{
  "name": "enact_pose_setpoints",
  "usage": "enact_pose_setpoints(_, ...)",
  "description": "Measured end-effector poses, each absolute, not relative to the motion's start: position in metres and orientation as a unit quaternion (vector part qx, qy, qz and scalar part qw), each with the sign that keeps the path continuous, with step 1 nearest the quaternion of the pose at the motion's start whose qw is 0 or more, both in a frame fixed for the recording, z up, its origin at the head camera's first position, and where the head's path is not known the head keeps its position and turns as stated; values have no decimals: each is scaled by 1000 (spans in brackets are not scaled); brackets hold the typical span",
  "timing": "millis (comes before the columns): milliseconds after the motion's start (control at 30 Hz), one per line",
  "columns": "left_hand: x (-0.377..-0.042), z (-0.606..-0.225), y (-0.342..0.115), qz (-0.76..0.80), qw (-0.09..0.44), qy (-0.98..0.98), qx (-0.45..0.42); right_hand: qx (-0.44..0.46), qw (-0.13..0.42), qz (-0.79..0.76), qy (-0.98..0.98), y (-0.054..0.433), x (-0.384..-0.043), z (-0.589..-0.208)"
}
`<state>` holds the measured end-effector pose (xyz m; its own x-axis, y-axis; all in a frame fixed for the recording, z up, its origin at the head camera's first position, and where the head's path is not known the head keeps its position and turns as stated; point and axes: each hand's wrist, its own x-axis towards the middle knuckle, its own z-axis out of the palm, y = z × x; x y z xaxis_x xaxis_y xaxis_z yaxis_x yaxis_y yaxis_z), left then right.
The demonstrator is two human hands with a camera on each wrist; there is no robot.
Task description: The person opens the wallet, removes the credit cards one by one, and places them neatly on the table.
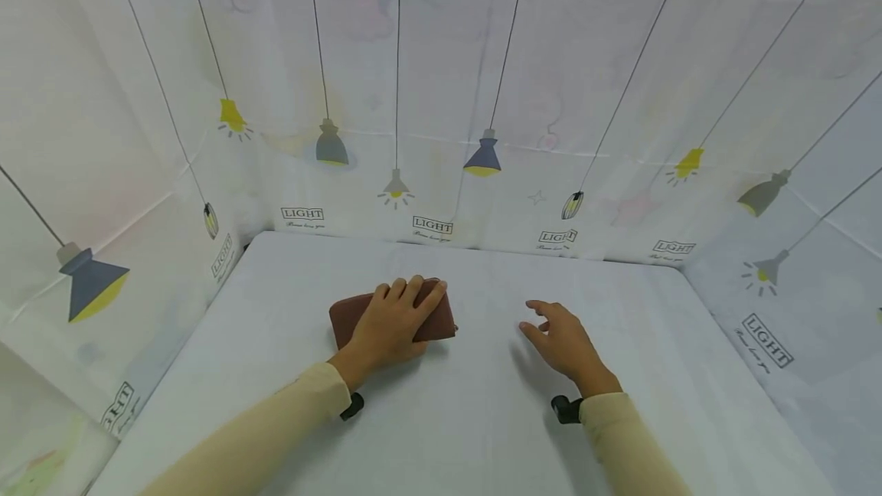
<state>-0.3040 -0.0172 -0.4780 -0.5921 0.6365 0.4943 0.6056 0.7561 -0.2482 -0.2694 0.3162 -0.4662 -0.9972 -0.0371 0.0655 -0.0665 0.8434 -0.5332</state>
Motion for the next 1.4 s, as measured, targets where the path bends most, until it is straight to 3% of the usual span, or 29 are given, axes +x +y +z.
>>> enact_pose_setpoints(167,-301,-479,5,23,293,-883,-366,43,4,297,-954,298,-267,-466)
enact_pose_setpoints(433,-293,-476,31,23,302,-871,-386,89,-78,401,-908,277,-265,-460)
enact_pose_setpoints(867,-287,-483,48,35,320,-860,-396,126,-67,414,-899,267,-266,-462)
enact_pose_setpoints(1000,-284,-480,44,30,292,-873,-390,124,-73,412,-900,268,-267,-462)
enact_pose_setpoints(1233,-286,-473,18,-1,184,-922,-339,111,-74,399,-907,275,-265,-463)
enact_pose_setpoints(1400,-293,-474,-10,-62,153,-942,-293,106,-72,397,-909,285,-263,-463)
